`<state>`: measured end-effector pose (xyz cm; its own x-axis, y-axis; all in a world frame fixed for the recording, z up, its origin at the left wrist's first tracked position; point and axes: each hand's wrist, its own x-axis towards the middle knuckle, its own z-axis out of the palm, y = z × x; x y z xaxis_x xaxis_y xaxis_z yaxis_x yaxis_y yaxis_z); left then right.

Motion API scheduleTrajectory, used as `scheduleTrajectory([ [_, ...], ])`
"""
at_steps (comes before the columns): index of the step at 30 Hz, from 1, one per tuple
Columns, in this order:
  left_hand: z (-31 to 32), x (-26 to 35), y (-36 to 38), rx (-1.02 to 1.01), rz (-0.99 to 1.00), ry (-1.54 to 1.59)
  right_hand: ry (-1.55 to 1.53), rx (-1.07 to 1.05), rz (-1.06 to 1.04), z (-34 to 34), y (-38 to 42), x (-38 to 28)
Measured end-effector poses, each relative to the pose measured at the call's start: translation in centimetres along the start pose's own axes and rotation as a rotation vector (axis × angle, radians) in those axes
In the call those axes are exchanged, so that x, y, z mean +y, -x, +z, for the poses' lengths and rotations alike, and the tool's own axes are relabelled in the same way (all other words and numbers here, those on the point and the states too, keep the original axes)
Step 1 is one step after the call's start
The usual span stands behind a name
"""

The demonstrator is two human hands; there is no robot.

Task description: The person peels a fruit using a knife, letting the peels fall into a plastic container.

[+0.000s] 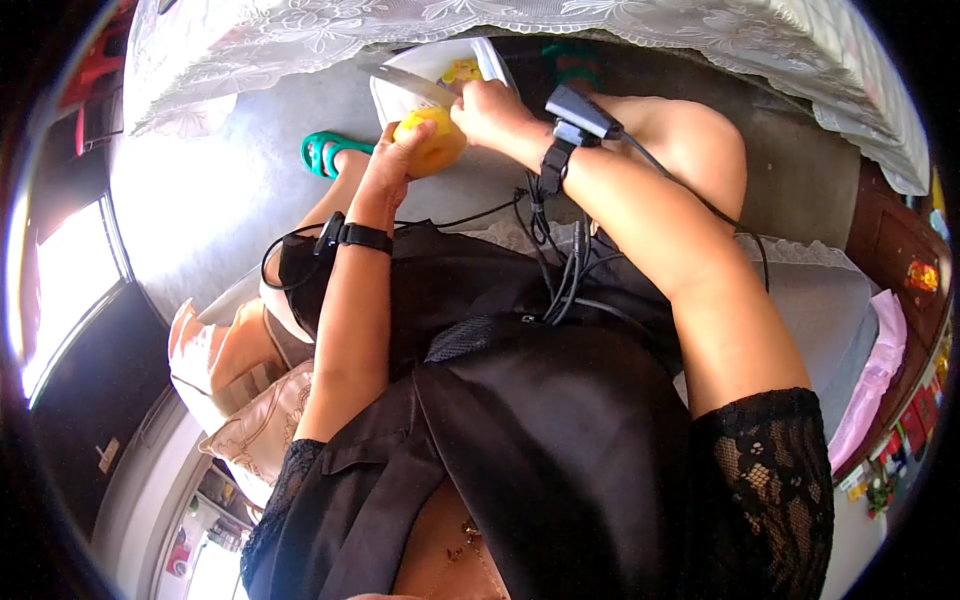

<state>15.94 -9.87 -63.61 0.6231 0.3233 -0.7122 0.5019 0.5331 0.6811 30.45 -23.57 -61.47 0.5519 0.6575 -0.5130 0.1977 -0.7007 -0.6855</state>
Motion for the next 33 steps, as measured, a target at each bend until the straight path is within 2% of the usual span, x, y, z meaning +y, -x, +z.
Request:
scheduleTrajectory([
  [1, 0.1, 0.1, 0.1, 0.003, 0.009, -0.007, 0.032, 0.003, -0.042, -0.2, -0.4, 0.5],
  [4, 0.4, 0.4, 0.6, -0.051, 0.107, 0.049, 0.14, 0.264, -0.278, 0.0, -0.3, 1.6],
  [5, 0.3, 0.7, 0.6, -0.048, 0.119, 0.029, 0.162, 0.225, -0.272, -0.5, -0.2, 1.6],
  [10, 0.0, 2.4, 1.8, -0.057, 0.093, -0.024, 0.192, 0.284, -0.6, -1.8, 1.5, 0.4],
  [13, 0.3, 4.3, 2.5, -0.278, 0.112, -0.061, 0.24, 0.327, -0.728, -2.2, 3.0, -0.2],
  [16, 0.1, 3.9, 2.5, -0.324, 0.105, 0.036, 0.205, 0.32, -0.782, -2.9, 2.9, -0.2],
  [22, -0.9, 3.5, 2.1, -0.372, 0.063, 0.024, 0.199, 0.271, -0.683, -3.3, 2.7, 0.1],
  [25, -1.4, 3.2, 1.9, -0.399, 0.099, 0.021, 0.181, 0.271, -0.724, -3.7, 2.7, 0.1],
  [33, -0.7, 3.1, 2.2, -0.272, 0.009, 0.004, 0.139, 0.185, -0.673, -2.5, 0.3, 1.8],
])
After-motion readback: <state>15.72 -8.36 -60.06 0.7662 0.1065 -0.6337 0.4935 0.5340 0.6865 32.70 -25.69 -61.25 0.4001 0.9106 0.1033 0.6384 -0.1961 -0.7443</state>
